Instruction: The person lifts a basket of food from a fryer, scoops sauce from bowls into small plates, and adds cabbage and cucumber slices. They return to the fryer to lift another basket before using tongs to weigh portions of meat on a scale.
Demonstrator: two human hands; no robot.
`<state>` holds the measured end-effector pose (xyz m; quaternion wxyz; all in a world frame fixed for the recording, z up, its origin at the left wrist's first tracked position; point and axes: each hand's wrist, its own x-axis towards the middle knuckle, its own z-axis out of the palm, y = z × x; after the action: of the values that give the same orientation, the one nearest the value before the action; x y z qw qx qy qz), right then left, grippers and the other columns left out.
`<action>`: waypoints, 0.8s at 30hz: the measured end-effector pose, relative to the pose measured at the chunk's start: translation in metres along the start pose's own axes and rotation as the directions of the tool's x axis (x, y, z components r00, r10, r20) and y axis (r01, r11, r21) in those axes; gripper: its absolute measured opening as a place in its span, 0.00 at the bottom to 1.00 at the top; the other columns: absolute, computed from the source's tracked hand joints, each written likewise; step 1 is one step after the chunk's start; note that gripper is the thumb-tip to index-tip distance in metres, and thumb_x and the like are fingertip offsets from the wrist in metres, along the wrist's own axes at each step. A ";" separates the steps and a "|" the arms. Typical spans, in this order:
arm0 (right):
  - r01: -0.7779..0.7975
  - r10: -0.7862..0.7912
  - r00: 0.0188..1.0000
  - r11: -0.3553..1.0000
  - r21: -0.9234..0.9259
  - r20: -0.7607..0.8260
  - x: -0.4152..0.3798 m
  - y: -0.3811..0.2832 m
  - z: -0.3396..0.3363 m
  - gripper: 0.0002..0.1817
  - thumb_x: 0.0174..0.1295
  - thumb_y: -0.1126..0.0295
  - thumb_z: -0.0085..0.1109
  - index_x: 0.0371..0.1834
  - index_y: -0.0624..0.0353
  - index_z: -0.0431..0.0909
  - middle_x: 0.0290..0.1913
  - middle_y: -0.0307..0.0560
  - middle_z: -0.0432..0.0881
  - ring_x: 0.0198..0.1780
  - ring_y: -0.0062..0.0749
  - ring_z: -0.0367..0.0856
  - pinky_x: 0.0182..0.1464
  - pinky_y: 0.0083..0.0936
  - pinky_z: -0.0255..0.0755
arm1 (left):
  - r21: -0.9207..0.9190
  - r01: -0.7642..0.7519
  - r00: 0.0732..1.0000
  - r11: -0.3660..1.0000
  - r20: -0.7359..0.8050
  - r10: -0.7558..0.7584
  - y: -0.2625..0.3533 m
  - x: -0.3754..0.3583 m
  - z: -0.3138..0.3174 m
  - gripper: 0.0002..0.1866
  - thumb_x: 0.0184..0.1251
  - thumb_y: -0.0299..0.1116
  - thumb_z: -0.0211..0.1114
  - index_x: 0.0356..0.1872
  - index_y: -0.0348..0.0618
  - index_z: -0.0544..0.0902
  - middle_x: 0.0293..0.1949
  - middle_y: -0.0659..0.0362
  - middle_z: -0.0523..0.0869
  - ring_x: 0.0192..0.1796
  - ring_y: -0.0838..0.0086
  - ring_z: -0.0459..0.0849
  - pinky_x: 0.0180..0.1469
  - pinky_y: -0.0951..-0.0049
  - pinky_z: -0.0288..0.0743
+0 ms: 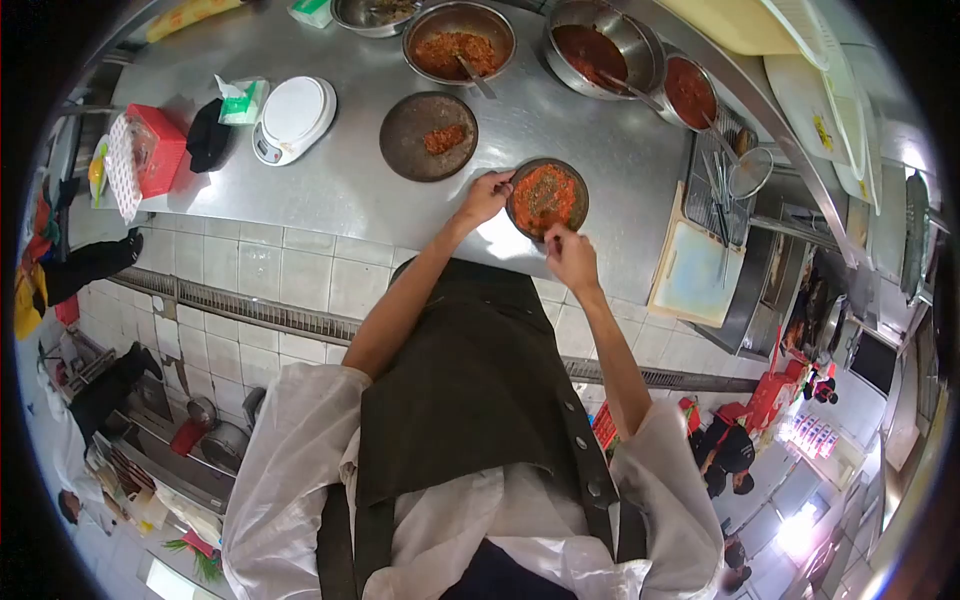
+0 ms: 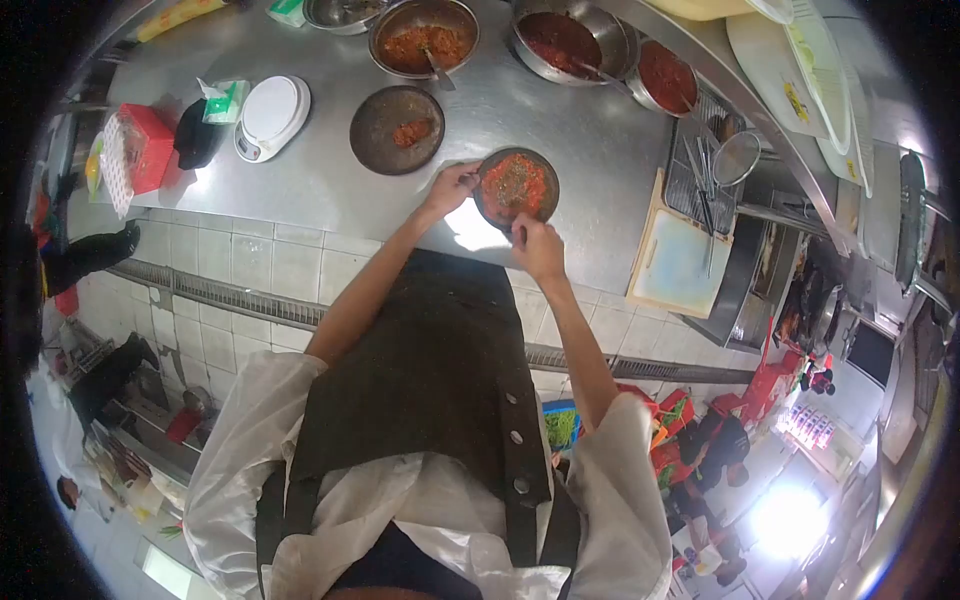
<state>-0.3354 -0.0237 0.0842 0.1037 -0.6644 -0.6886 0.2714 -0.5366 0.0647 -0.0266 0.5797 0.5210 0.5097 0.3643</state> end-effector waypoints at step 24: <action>0.250 -0.076 0.943 0.807 -0.535 0.325 0.066 0.024 -0.084 0.09 0.52 0.73 0.62 0.37 0.55 0.80 0.32 0.54 0.84 0.39 0.52 0.85 0.42 0.47 0.77 | 0.178 -0.009 0.989 0.984 -0.140 0.034 0.016 -0.013 0.016 0.18 0.63 0.26 0.61 0.55 0.34 0.81 0.43 0.45 0.87 0.44 0.64 0.88 0.47 0.67 0.82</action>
<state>-0.2782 0.0597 0.1275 -0.1773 -0.5558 -0.8005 0.1370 -0.5218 0.0515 -0.0094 0.4891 0.5485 0.5747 0.3601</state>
